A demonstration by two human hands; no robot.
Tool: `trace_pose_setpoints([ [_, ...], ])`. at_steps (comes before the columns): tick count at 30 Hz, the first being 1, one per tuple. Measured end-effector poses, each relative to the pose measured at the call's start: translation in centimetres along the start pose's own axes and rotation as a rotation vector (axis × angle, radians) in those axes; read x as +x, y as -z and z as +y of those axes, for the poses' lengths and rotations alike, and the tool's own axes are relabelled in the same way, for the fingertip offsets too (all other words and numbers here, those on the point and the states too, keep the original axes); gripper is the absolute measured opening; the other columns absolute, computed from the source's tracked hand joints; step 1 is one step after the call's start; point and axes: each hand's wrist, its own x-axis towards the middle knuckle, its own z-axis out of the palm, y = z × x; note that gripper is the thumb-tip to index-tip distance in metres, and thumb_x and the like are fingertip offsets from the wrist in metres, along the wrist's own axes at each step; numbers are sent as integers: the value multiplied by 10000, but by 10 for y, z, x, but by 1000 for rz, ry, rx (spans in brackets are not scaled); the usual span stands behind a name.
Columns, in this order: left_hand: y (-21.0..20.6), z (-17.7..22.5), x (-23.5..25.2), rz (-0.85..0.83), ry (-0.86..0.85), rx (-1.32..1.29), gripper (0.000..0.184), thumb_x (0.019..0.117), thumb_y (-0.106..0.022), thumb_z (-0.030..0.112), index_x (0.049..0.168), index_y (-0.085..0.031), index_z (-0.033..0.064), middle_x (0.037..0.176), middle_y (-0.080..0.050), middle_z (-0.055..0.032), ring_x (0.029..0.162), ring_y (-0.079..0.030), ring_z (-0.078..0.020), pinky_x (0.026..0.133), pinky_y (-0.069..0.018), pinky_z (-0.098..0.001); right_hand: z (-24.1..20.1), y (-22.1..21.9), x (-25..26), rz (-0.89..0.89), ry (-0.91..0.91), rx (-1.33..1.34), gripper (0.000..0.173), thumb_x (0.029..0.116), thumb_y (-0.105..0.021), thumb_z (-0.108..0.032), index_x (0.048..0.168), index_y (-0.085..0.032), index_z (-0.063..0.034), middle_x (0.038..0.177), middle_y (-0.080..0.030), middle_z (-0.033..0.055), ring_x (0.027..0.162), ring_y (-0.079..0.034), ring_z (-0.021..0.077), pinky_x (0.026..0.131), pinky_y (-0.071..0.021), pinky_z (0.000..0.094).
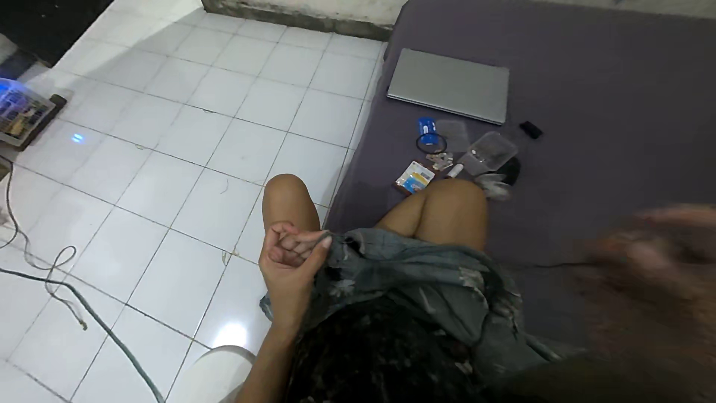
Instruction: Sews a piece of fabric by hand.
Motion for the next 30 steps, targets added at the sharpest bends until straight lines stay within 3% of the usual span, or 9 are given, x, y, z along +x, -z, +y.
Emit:
trace_pose_setpoints([
  [1,-1,1,-1,-12,1,-18,356,841,-671,-127,1023,-480,113,870,-785,46,777,-750,-33,702,-611,-194,6,-25,1,-133,3,-54,234,1080,-506,-243,1284,-616,-269,963,-659,-244,805,-594,-138,694,-496,65],
  [2,-2,1,-3,-25,0,-30,358,844,-675,-120,1028,-478,116,872,-784,49,780,-749,-32,705,-611,-195,13,-49,0,-200,27,-85,222,1084,-492,-238,1265,-610,-186,912,-643,-199,770,-565,-143,677,-477,56],
  [4,-3,1,-5,-43,-11,-43,364,847,-689,-106,1039,-482,124,887,-786,48,802,-753,-39,721,-615,-202,25,-82,-5,-238,90,-129,233,1084,-488,-185,1139,-642,-20,809,-652,-59,685,-545,-103,631,-455,56],
  [7,-4,3,-8,-47,-33,-31,382,839,-700,-106,1041,-478,131,909,-788,47,813,-757,-44,723,-618,-201,36,-109,-9,-211,188,-200,214,1021,-554,-98,1004,-707,49,703,-657,40,599,-542,-57,593,-444,52],
  [13,-7,3,-11,-54,-83,-21,402,829,-712,-109,1048,-483,137,927,-791,45,824,-758,-44,728,-618,-196,38,-120,-10,-174,223,-188,180,971,-590,-47,983,-727,70,678,-647,46,565,-513,-63,562,-425,48],
  [30,-11,3,-14,-58,-231,34,360,835,-752,-48,1014,-534,175,944,-788,73,870,-758,-40,776,-624,-204,36,-121,-12,-166,242,-175,168,962,-583,-28,971,-717,71,662,-630,46,552,-498,-55,546,-415,51],
])
